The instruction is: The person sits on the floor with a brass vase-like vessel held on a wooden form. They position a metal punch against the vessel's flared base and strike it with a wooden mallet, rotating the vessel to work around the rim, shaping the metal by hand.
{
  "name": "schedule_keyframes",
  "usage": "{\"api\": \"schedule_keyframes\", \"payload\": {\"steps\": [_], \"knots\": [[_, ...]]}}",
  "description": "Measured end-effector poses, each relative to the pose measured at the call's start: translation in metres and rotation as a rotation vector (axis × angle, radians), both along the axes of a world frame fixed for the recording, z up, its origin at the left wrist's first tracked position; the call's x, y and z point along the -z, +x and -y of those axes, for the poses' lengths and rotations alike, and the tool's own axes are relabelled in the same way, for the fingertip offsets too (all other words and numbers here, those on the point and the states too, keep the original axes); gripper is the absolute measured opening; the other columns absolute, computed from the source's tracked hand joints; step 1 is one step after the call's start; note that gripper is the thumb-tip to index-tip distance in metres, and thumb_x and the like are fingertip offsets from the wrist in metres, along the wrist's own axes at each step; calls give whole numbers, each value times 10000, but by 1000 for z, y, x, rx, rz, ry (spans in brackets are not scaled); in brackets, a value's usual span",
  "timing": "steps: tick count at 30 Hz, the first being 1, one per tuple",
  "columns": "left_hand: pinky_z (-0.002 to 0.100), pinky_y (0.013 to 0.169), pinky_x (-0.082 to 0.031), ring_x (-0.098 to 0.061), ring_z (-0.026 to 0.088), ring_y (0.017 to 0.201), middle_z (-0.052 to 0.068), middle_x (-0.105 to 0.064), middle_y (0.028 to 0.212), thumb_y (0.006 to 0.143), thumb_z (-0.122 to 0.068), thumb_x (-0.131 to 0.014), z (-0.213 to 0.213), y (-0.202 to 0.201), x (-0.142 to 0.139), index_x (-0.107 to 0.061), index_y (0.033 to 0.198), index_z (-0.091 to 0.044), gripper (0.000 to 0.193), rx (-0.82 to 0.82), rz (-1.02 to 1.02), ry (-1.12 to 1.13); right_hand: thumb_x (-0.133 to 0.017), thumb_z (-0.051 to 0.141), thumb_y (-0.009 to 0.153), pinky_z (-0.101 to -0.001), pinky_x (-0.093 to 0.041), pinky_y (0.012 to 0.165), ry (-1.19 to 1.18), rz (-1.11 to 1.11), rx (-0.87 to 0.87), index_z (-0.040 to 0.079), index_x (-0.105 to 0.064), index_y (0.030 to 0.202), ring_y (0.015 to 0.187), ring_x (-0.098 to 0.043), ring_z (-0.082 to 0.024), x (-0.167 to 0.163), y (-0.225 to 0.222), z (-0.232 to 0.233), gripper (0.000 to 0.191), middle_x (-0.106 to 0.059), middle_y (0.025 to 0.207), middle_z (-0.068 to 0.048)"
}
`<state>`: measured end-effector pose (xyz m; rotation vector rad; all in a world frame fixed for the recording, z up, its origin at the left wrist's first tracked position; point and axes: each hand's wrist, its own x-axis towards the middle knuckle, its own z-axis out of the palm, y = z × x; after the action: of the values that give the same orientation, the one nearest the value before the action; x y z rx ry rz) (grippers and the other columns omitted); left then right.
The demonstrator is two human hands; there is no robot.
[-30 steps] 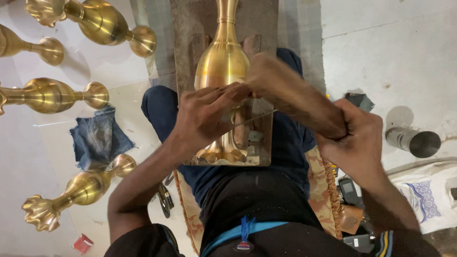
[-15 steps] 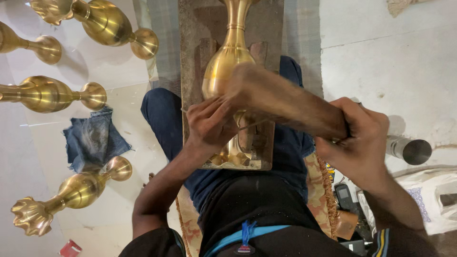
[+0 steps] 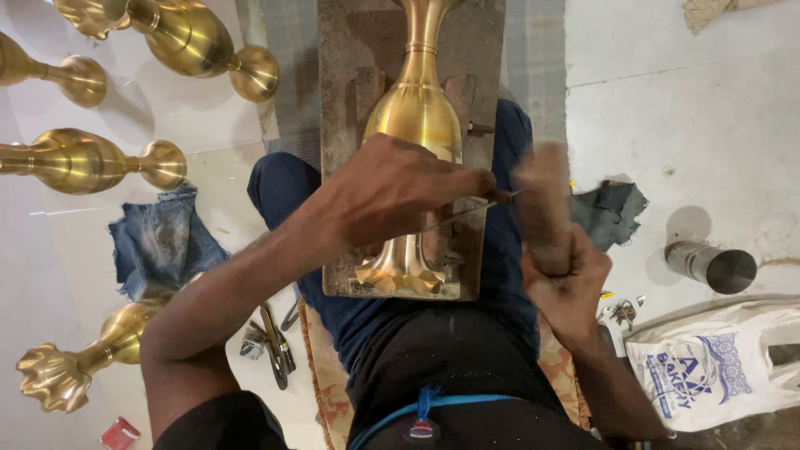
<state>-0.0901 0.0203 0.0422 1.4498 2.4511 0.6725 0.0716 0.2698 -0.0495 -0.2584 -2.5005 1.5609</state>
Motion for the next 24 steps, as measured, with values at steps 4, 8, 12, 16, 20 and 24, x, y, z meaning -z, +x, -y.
{"api": "schedule_keyframes", "payload": {"steps": [4, 8, 12, 16, 20, 24], "knots": [[366, 619, -591, -738, 192, 722, 40, -760, 871, 822, 22, -706, 4, -9, -4, -620, 1343, -230, 586, -70, 14, 114, -737, 74, 844, -246, -451, 635, -364, 135, 28, 35, -638, 953, 690, -526, -44, 16, 24, 11, 153, -611, 771, 25], [400, 622, -581, -718, 227, 680, 60, -731, 791, 755, 38, -728, 4, -15, -6, -635, 1351, -227, 659, -60, -16, 134, -837, 68, 795, -273, -524, 665, -173, 244, 81, 18, -697, 881, 710, -641, -91, 36, 30, 18, 171, -698, 789, -13], [393, 547, -551, -685, 202, 569, 74, -688, 644, 739, 112, -683, -1, -28, -6, -681, 1329, -230, 682, 37, 25, -21, -845, 58, 772, -284, -520, 665, -209, 308, 32, 11, -705, 896, 716, -639, -99, 43, 31, 14, 193, -696, 788, -25], [370, 539, -546, -661, 173, 542, 71, -685, 644, 760, 97, -678, -3, -35, -5, -696, 1298, -188, 609, 87, -3, 69, -841, 52, 813, -329, -419, 513, -310, 366, 153, -9, -712, 873, 510, -541, -158, 38, 31, 8, 155, -629, 645, -61], [366, 538, -547, -662, 162, 562, 65, -697, 673, 789, 23, -712, -2, -28, -4, -685, 1297, -177, 546, 75, -13, 108, -793, 28, 877, -288, -484, 663, -192, 59, 126, -11, -683, 910, 712, -585, -98, 25, 22, 8, 122, -648, 774, -37], [341, 481, -541, -651, 159, 514, 58, -686, 631, 819, 97, -649, -1, -20, -4, -674, 1348, -197, 606, 19, 26, 1, -783, 6, 861, -275, -489, 679, -140, 29, 100, -12, -654, 903, 751, -587, -84, 9, 9, 2, 137, -641, 807, -24]]}}
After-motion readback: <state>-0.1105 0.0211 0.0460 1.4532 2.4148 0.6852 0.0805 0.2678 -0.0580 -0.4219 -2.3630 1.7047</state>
